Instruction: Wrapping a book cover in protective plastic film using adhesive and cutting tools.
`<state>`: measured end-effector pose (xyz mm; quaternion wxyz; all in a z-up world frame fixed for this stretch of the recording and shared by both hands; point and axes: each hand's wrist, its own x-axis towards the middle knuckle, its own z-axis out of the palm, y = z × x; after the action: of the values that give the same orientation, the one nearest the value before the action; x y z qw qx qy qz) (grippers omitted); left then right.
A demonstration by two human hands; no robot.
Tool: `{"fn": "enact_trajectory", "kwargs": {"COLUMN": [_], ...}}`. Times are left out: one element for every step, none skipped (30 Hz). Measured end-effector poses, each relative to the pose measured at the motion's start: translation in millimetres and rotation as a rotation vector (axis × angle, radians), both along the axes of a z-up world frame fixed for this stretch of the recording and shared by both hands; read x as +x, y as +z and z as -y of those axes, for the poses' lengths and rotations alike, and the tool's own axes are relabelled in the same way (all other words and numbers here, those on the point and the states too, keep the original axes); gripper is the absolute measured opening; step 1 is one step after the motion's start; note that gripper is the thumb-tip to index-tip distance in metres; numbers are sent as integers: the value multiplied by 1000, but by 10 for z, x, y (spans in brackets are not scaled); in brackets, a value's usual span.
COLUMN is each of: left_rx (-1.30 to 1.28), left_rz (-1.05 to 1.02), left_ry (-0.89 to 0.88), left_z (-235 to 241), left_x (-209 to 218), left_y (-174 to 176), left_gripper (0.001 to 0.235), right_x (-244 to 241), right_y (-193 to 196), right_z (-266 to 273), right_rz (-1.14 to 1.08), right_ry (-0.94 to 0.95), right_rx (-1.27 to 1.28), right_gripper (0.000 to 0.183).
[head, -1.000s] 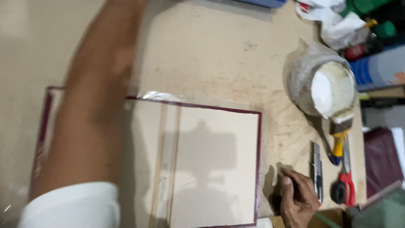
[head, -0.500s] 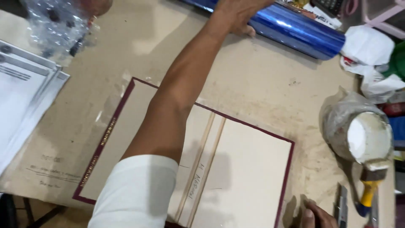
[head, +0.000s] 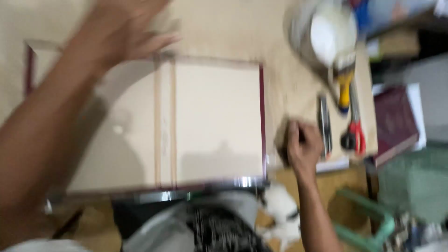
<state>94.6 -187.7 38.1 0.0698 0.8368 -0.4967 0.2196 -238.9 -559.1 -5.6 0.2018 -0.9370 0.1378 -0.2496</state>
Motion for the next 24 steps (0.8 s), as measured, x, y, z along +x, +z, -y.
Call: {"fn": "enact_trajectory", "kwargs": {"left_rx": [12,-55,-123,-116,-157,-213,-221,-285,-346,-359,-495,-649,-669,-816,-963,-967,-1128,-1309,-1343,-1434,-1522,-1568,-1575,-1562], "left_rz": [-34,-147,-259,-262,-382,-481,-465,-756,-1051,-1046,-1013,-977,-964,-978,-991,-970,-1235,-1465,-1409,-1412,-1410,-1344,-1360,-1405], "left_ry": [-18,15,52,52,215,379,378,673,965,962,1069,1172,1167,1150,1124,1142,1047,954,1000,935,863,888,897,896], "left_z": [-249,-573,-906,-1153,-1410,-1679,-2191,-2758,-3371,-3174,-2987,-2805,-2664,-2544,-2424,-2273,-2149,-2132,-2075,-2060,-2072,-2078,-2059,-1979], "left_x": [-445,-845,-1244,-1582,-1922,-2182,-1995,-2053,-2295,-2589,-2884,-3163,-3318,-3434,-3547,-3451,-3347,-3323,-3354,-3348,-3305,-3349,-3359,-3317], "left_y": [-7,60,152,2,-128,-221,-1029,-1805,-2454,-2114,-1766,-1417,-1317,-1182,-1054,-1057,-1070,-1037,-1088,-1177,-1272,-1178,-1083,-1001], "left_gripper": [45,50,57,57,50,44,44,58,89,89,37,34,34,34,39,39,31,43,43,36,30,30,37,47], "right_x": [-87,-62,-39,-84,-130,-78,-109,-174,-237,-374,-509,-613,-776,-910,-1029,-1124,-1214,-1170,-1239,-1200,-1127,-1100,-1055,-1111], "right_y": [31,70,110,88,81,135,178,203,230,325,426,514,391,264,127,-41,-220,-427,-591,-756,-932,-859,-788,-699], "right_z": [-8,-31,-63,-74,-93,-116,-162,-190,-225,-358,-498,-634,-616,-610,-602,-513,-443,-421,-397,-377,-359,-465,-533,-551], "right_rz": [-34,4,43,40,91,160,176,183,184,192,148,113,128,100,72,72,-26,-144,-163,-51,51,31,-19,-62], "right_ry": [-18,37,92,91,101,117,122,85,48,56,63,76,90,-52,-194,-173,-226,-238,-176,-226,-281,-212,-174,-164], "right_rx": [12,4,-4,3,145,277,272,526,779,771,704,636,628,607,587,601,719,844,865,1035,1209,1224,1253,1275], "right_gripper": [27,26,26,26,19,18,18,24,32,32,26,38,38,43,49,49,42,42,42,38,35,35,39,45]}}
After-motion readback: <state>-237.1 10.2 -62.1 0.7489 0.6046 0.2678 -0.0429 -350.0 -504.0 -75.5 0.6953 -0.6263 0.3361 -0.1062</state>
